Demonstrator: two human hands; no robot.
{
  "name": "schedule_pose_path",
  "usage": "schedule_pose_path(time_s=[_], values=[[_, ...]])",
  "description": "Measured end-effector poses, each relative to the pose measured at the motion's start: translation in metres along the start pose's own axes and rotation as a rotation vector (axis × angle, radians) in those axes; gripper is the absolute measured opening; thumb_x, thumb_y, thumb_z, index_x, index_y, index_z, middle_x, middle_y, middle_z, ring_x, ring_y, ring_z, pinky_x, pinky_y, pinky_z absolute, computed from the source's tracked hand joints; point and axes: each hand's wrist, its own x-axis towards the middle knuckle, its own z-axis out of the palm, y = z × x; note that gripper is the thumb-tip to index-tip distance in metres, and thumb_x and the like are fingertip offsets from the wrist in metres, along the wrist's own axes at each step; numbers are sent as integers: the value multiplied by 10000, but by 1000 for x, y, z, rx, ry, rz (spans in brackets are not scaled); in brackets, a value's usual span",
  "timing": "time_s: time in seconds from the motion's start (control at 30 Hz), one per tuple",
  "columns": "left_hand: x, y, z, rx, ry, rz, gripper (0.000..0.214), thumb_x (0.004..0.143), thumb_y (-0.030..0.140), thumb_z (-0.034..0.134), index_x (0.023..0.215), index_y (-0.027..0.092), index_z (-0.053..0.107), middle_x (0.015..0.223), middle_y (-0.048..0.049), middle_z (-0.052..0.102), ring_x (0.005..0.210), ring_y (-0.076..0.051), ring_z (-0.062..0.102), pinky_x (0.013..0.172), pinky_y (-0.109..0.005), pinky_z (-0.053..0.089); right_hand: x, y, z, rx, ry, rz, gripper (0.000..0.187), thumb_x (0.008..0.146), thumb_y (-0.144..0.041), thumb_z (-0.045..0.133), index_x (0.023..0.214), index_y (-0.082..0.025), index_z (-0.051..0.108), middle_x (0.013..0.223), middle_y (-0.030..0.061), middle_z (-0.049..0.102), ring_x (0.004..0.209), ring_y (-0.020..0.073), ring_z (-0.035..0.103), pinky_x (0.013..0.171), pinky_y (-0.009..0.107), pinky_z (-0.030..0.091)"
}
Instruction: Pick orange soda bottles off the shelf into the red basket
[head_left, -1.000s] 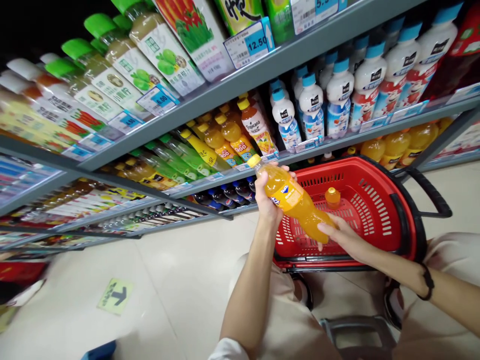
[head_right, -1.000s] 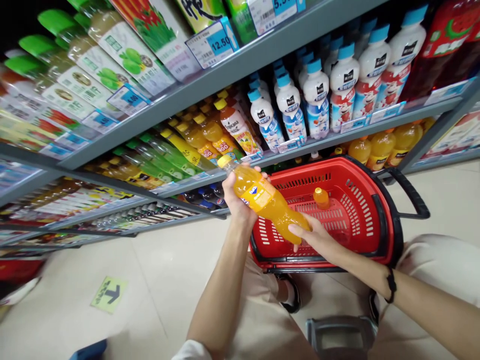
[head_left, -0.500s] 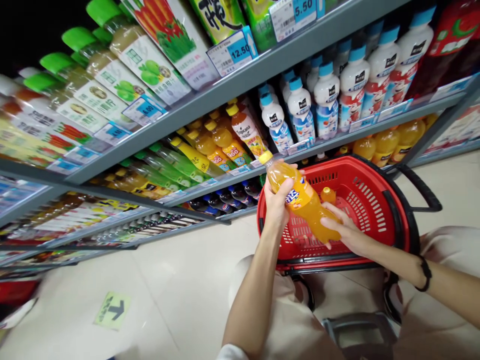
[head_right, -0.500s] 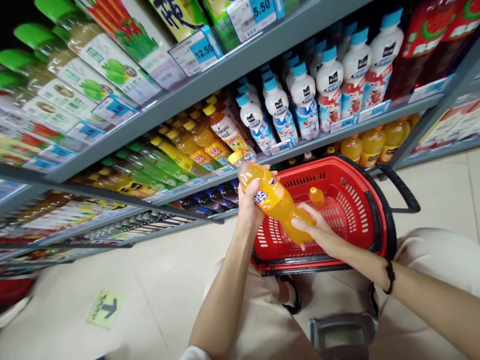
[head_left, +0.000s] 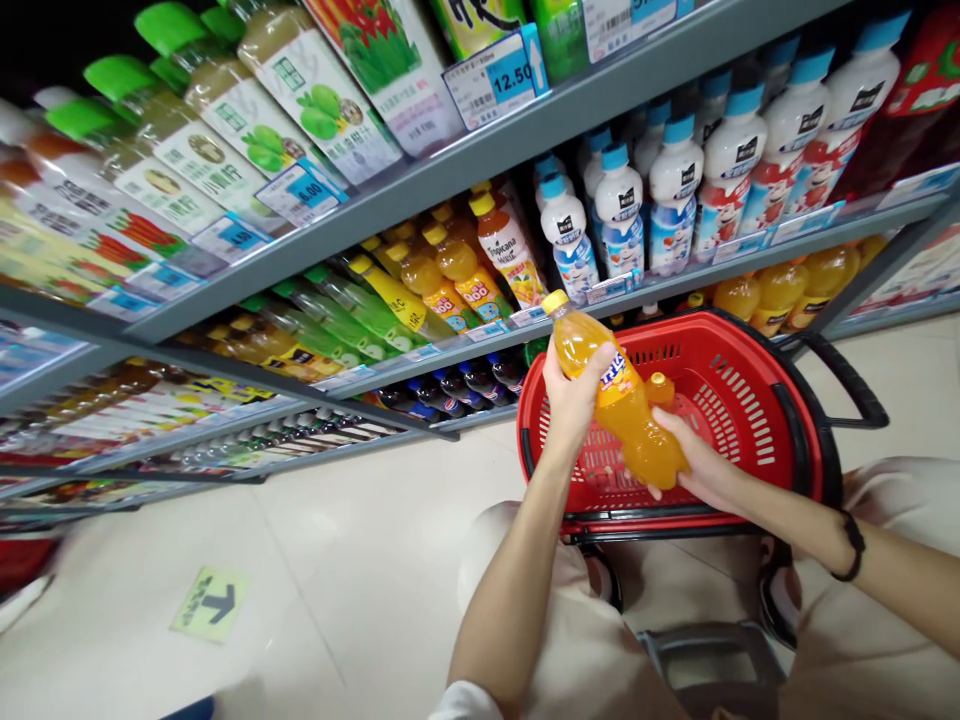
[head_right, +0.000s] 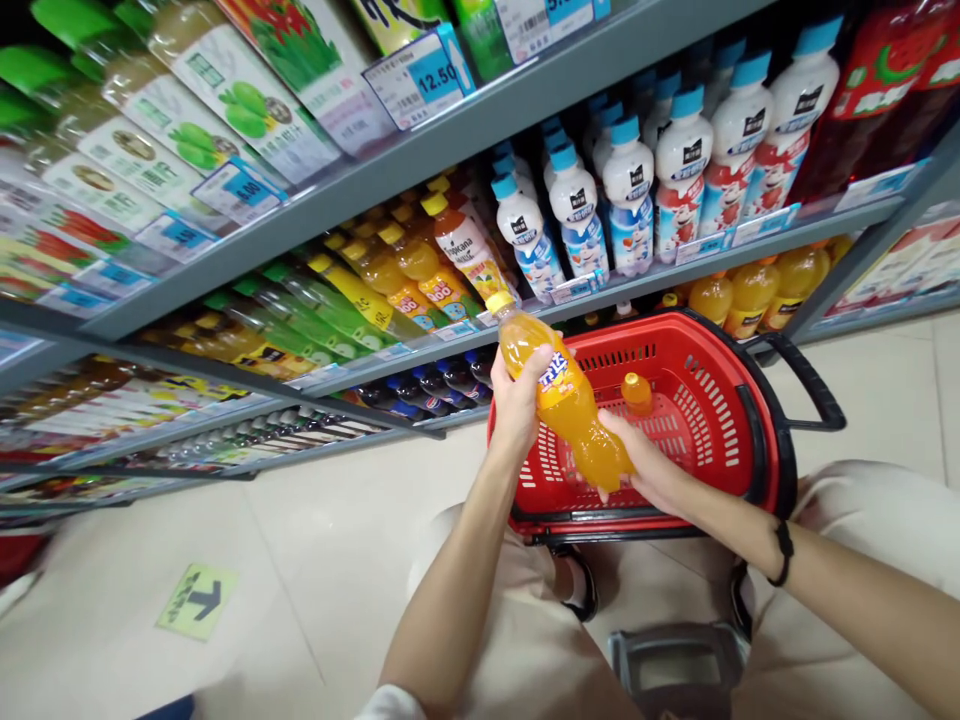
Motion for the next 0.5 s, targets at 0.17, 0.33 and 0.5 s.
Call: schedule_pose_path(time_s=[0.17,0.33,0.5], values=[[-9,-2,5,147,-21,106,477,770,450,946,1081,220,666,992,-40,687,834,-172,636,811,-316,524,11,2,5,27,202,32,577,1052,-618,403,1237,-134,657,792,121,724,495,203,606,356,267,439],[-16,-4,5,156,-144,97,594,689,400,998,1136,225,648,1015,-22,682,843,-160,633,812,-303,539,8,2,0,50,148,130,663,1081,-548,201,1248,-92,654,727,136,701,464,213,606,316,249,390],[-16,1,4,-116,-330,-87,654,732,422,968,1269,246,638,1236,-86,710,995,-246,742,882,-385,610,5,13,-18,98,-239,259,785,1030,-618,122,1183,-67,661,839,208,731,589,262,712,331,241,398]])
